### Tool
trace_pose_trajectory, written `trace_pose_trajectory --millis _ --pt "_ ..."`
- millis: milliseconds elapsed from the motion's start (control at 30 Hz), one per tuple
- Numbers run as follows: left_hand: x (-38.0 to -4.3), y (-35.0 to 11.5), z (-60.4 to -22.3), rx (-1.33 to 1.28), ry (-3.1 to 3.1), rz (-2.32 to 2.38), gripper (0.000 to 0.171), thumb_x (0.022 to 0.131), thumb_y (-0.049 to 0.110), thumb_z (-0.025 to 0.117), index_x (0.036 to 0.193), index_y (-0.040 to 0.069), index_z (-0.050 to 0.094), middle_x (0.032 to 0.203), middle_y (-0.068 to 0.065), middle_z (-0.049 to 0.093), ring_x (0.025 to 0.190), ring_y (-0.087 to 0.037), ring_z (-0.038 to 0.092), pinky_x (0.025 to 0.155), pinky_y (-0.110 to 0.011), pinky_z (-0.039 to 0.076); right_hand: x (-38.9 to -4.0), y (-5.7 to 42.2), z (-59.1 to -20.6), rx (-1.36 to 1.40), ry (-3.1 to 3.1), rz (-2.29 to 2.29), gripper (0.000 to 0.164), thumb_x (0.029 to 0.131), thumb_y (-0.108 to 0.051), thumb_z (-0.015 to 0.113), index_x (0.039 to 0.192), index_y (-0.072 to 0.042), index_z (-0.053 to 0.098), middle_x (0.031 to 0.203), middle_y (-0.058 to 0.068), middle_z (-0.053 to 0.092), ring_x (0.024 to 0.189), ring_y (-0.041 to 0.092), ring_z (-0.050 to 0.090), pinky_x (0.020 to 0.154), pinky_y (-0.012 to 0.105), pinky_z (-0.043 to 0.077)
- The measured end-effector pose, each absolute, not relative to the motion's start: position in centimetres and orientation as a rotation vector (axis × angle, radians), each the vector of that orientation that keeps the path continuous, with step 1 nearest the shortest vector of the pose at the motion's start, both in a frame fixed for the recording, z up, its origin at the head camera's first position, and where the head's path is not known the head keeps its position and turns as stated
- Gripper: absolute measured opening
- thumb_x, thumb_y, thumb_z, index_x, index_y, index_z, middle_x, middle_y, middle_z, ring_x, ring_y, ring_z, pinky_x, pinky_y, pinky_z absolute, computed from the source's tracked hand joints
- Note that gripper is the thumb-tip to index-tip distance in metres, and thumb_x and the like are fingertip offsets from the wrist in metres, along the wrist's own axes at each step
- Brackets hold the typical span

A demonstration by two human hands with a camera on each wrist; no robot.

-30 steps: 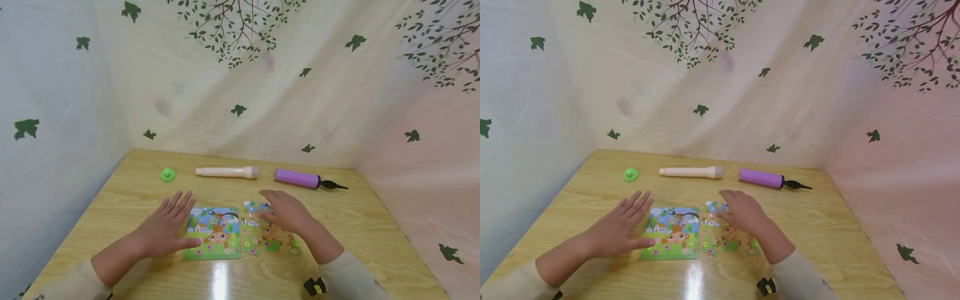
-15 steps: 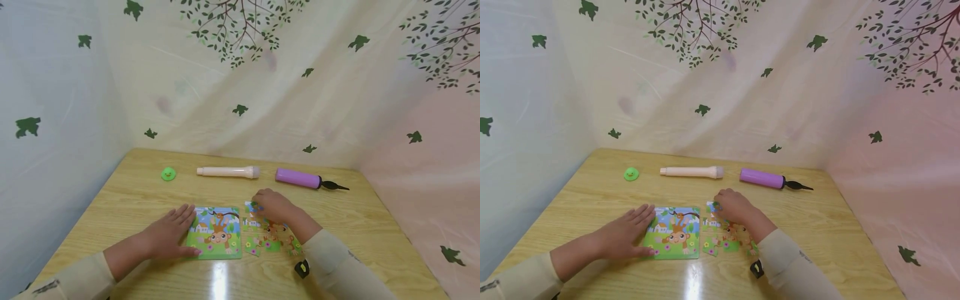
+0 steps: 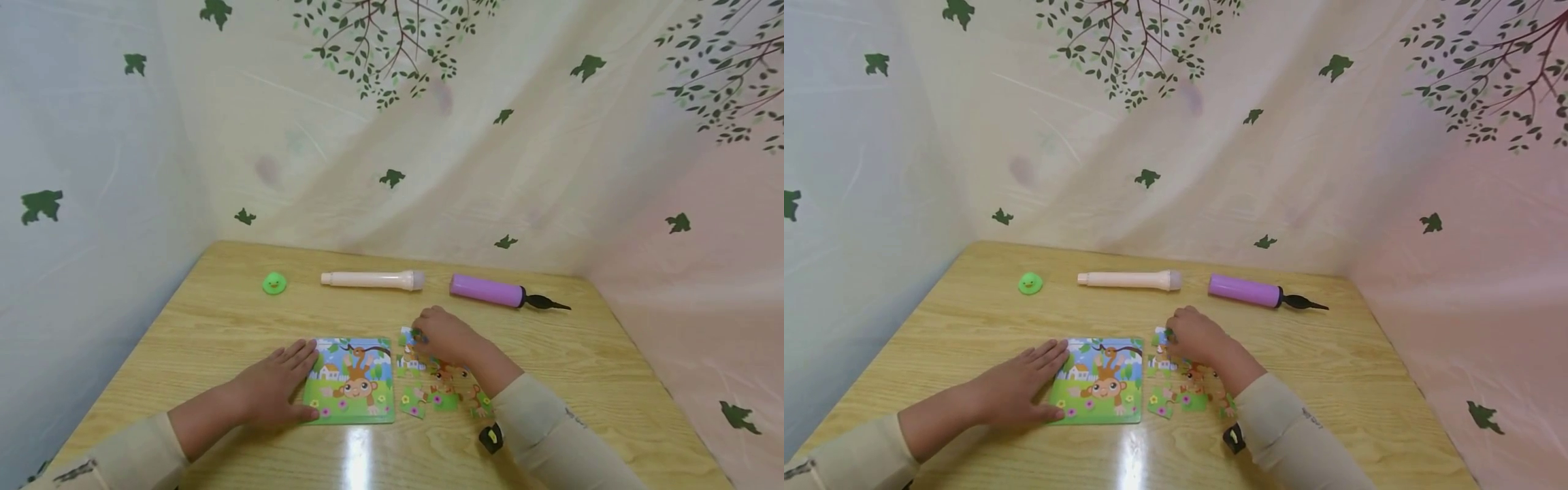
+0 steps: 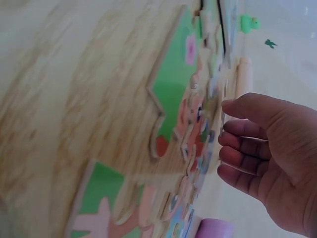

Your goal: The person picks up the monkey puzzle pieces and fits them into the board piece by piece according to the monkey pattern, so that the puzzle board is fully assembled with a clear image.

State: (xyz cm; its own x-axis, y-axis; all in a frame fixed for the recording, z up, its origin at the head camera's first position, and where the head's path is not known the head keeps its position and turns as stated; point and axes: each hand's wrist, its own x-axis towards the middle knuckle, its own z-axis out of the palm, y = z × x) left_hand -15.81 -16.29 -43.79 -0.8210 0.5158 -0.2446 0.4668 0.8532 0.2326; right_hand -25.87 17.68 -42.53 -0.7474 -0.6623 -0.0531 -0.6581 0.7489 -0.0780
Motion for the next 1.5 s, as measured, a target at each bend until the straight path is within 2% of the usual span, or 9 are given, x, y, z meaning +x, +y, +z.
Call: trace_pose_trajectory --millis 167,333,633,800,1167,1500 --pt "-15.7 -16.2 -43.6 0.751 2.727 0.269 0.103 0.085 0.073 0.053 0.156 0.004 0.022 0.165 -0.009 0.013 0.152 -0.029 0.009 0.122 -0.052 0.016 -25.5 16.6 -41.4 -1.169 2.888 -0.154 0.033 0.094 -0.029 0.067 0.115 -0.004 0.068 0.107 0.007 0.065 0.098 0.022 0.056 0.088 0.038 0.050" --pt "-15.7 -16.2 -43.4 0.748 2.715 0.292 0.103 0.086 0.072 0.054 0.155 0.003 0.022 0.165 -0.011 0.013 0.152 -0.032 0.009 0.122 -0.053 0.016 -24.5 13.7 -40.4 -1.207 2.842 -0.213 0.035 0.095 -0.032 0.066 0.119 -0.006 0.066 0.112 0.006 0.063 0.106 0.022 0.056 0.093 0.037 0.051" --pt "-15.7 -16.1 -43.7 0.728 2.719 0.302 0.104 0.084 0.073 0.055 0.155 0.004 0.024 0.165 -0.010 0.014 0.152 -0.030 0.009 0.123 -0.050 0.016 -23.7 8.3 -41.0 -1.351 2.743 -0.034 0.035 0.096 -0.035 0.063 0.122 -0.012 0.066 0.112 0.000 0.061 0.101 0.014 0.057 0.087 0.025 0.052" --pt "-15.8 -16.1 -43.7 0.721 2.708 0.306 0.104 0.085 0.073 0.054 0.156 0.004 0.022 0.165 -0.010 0.013 0.153 -0.030 0.008 0.123 -0.050 0.015 -23.5 6.5 -42.0 -1.426 2.726 0.078 0.034 0.096 -0.037 0.063 0.121 -0.014 0.066 0.110 -0.002 0.061 0.100 0.012 0.056 0.089 0.023 0.050" --pt "-15.9 -16.2 -43.7 0.739 2.710 0.278 0.104 0.085 0.074 0.053 0.156 0.005 0.020 0.165 -0.008 0.012 0.153 -0.029 0.008 0.123 -0.048 0.016 -23.1 4.6 -43.0 -1.388 2.750 0.273 0.039 0.098 -0.046 0.057 0.125 -0.018 0.064 0.119 -0.003 0.060 0.109 0.013 0.054 0.095 0.025 0.049" --pt "-15.9 -16.1 -43.4 0.757 2.699 0.289 0.103 0.086 0.071 0.055 0.156 0.004 0.020 0.165 -0.011 0.013 0.152 -0.031 0.009 0.123 -0.051 0.016 -23.1 4.5 -43.3 -1.351 2.768 0.256 0.037 0.099 -0.043 0.056 0.126 -0.019 0.063 0.123 -0.003 0.058 0.112 0.014 0.053 0.096 0.026 0.049"
